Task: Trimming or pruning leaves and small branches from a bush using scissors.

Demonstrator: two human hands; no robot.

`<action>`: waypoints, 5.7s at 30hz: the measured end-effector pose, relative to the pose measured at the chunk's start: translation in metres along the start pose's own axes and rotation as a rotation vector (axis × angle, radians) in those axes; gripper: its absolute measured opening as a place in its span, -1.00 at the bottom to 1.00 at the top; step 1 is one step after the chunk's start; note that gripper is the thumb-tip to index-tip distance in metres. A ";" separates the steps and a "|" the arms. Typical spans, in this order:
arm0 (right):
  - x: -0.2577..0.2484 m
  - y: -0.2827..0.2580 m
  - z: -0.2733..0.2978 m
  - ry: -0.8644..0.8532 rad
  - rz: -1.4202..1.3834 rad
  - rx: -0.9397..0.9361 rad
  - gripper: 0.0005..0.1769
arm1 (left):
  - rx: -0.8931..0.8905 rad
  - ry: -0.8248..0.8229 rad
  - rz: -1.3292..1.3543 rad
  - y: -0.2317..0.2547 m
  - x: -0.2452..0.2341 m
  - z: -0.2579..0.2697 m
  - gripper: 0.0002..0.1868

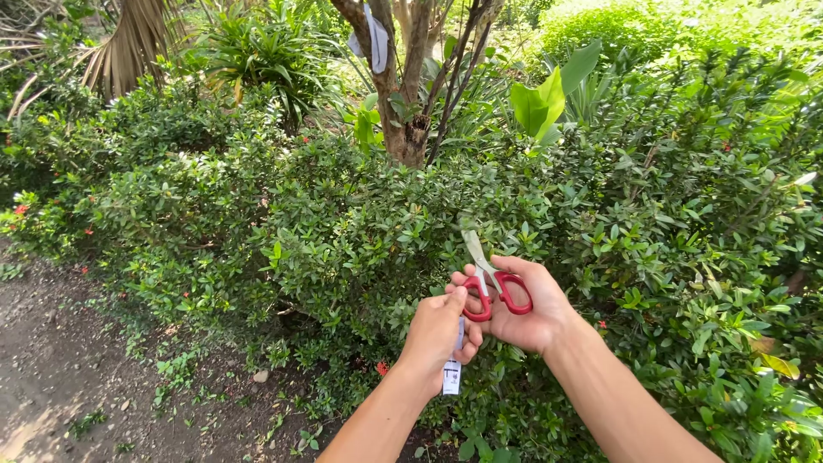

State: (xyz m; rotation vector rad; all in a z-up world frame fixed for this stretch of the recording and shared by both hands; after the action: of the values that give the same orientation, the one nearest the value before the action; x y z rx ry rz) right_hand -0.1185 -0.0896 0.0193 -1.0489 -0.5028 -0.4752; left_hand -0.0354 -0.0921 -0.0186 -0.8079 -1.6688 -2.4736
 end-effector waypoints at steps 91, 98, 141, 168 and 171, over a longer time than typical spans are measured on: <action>-0.059 0.002 -0.017 -0.042 -0.120 -0.193 -0.49 | 0.158 0.154 -1.031 0.026 0.038 0.024 -0.37; -0.043 -0.006 0.007 -0.080 -0.183 -0.286 -0.53 | 0.174 0.112 -0.846 0.029 0.043 0.031 -0.55; -0.099 -0.057 0.099 -0.036 0.139 -0.486 -0.44 | 0.249 -0.338 -0.459 -0.014 0.130 -0.003 -0.60; -0.108 -0.050 0.103 -0.089 0.263 -0.403 -0.50 | 0.179 -0.479 -0.493 -0.019 0.123 0.027 -0.54; -0.109 -0.046 0.105 -0.080 0.268 -0.373 -0.50 | 0.188 -0.490 -0.523 -0.021 0.121 0.028 -0.56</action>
State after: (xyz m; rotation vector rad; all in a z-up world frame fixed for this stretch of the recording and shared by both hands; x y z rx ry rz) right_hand -0.2489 -0.0009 0.0287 -1.4760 -0.3423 -0.2944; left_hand -0.1354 -0.0293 0.0253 -1.1453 -2.5214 -2.4866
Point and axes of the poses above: each hand's wrist, its own z-axis away from the middle knuckle, its own x-axis out of the palm, y = z × x, the point moved 10 cm from there along -z, towards the middle knuckle, and after that the axes turned 6 degrees about -x, right-handed, at the moved point
